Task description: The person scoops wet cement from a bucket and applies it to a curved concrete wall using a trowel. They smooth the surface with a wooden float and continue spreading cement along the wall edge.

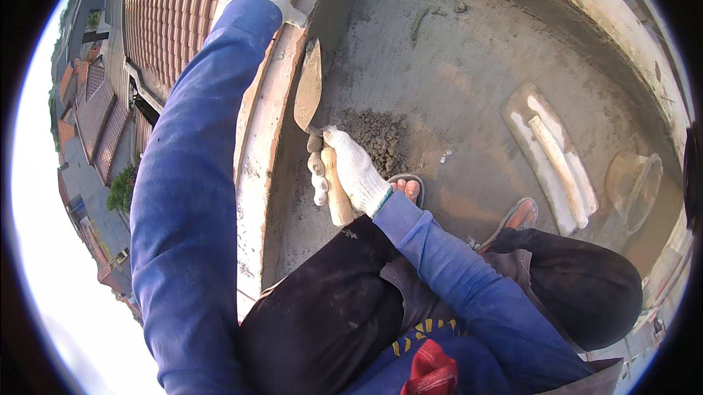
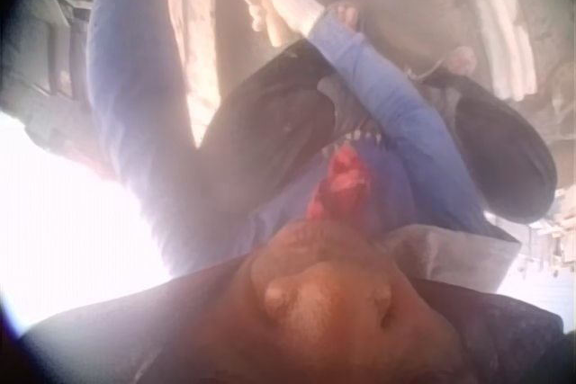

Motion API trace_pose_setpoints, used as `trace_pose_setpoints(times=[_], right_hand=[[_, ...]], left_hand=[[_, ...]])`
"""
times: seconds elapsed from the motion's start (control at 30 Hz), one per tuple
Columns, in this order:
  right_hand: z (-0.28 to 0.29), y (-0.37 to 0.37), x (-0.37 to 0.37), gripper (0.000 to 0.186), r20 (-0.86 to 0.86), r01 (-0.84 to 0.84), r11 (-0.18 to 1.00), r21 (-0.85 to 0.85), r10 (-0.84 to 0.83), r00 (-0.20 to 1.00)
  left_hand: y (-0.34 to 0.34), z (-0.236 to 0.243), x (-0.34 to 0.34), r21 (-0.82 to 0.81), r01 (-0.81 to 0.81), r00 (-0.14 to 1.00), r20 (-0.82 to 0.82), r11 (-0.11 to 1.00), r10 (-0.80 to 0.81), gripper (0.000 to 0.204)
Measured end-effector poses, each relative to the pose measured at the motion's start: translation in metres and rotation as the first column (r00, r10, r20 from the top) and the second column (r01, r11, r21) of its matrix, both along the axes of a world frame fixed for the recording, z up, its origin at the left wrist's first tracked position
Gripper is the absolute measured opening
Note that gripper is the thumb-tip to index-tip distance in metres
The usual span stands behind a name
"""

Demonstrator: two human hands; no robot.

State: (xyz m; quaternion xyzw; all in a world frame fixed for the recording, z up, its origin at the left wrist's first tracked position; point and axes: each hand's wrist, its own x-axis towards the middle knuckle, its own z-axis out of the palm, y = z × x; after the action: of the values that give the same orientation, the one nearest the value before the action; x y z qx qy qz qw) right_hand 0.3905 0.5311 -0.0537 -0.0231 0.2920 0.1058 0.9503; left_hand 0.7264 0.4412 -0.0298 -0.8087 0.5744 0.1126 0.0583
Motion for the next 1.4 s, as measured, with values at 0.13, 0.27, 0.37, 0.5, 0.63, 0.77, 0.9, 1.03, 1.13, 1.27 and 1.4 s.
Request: trace_pose_setpoints(times=[0.13, 0.27, 0.37, 0.5, 0.63, 0.77, 0.9, 1.03, 1.13, 1.27, 1.4], right_hand=[[-0.003, -0.021, -0.006, 0.039, 0.067, 0.115, 0.993, -0.011, -0.114, 0.991], [-0.005, -0.059, 0.008, 0.037, 0.024, 0.226, 0.974, -0.019, -0.226, 0.974], [-0.011, -0.081, 0.035, 0.036, -0.042, 0.193, 0.971, -0.14, -0.2, 0.979], [0.012, -0.072, 0.055, 0.033, -0.066, 0.084, 0.932, -0.353, -0.114, 0.991], [0.027, -0.064, 0.039, 0.033, -0.041, 0.133, 0.943, -0.304, -0.152, 0.988], [-0.009, -0.092, 0.062, 0.028, -0.164, 0.232, 0.952, -0.201, -0.266, 0.95], [0.018, -0.094, 0.053, 0.03, -0.042, 0.075, 0.935, -0.347, -0.095, 0.995], [0.011, -0.092, 0.04, 0.034, -0.133, 0.188, 0.971, -0.149, -0.208, 0.969], [-0.007, -0.105, 0.055, 0.033, -0.138, 0.125, 0.983, -0.138, -0.144, 0.98], [0.031, -0.116, 0.038, 0.033, 0.066, 0.159, 0.968, -0.192, -0.149, 0.987], [0.014, -0.124, 0.034, 0.033, -0.097, 0.191, 0.965, -0.182, -0.21, 0.973]], left_hand=[[-0.008, 0.004, -0.006, 0.008, 0.034, 0.999, -0.034, 0.999, -0.033, 0.112], [-0.009, 0.018, -0.017, 0.063, -0.027, 1.0, 0.015, 0.998, 0.026, 0.11], [-0.006, 0.005, -0.007, 0.026, -0.004, 1.0, -0.024, 1.0, 0.005, 0.108], [-0.006, 0.002, -0.007, 0.024, -0.004, 0.999, -0.05, 1.0, 0.005, 0.106], [0.005, 0.0, 0.004, -0.019, 0.001, 0.997, -0.083, 1.0, -0.003, 0.111], [-0.019, 0.028, -0.025, 0.155, -0.078, 0.994, -0.062, 0.985, 0.089, 0.113], [-0.008, 0.009, -0.007, 0.119, -0.075, 0.987, -0.134, 0.99, 0.091, 0.116], [-0.003, 0.006, -0.002, 0.105, -0.094, 0.978, -0.174, 0.99, 0.111, 0.114], [-0.021, 0.004, -0.009, 0.101, -0.119, 0.934, -0.325, 0.988, 0.145, 0.113], [-0.005, 0.007, -0.015, 0.041, -0.077, 0.987, -0.135, 0.996, 0.082, 0.113], [-0.004, 0.007, -0.006, 0.086, -0.086, 0.983, -0.156, 0.993, 0.098, 0.109]])
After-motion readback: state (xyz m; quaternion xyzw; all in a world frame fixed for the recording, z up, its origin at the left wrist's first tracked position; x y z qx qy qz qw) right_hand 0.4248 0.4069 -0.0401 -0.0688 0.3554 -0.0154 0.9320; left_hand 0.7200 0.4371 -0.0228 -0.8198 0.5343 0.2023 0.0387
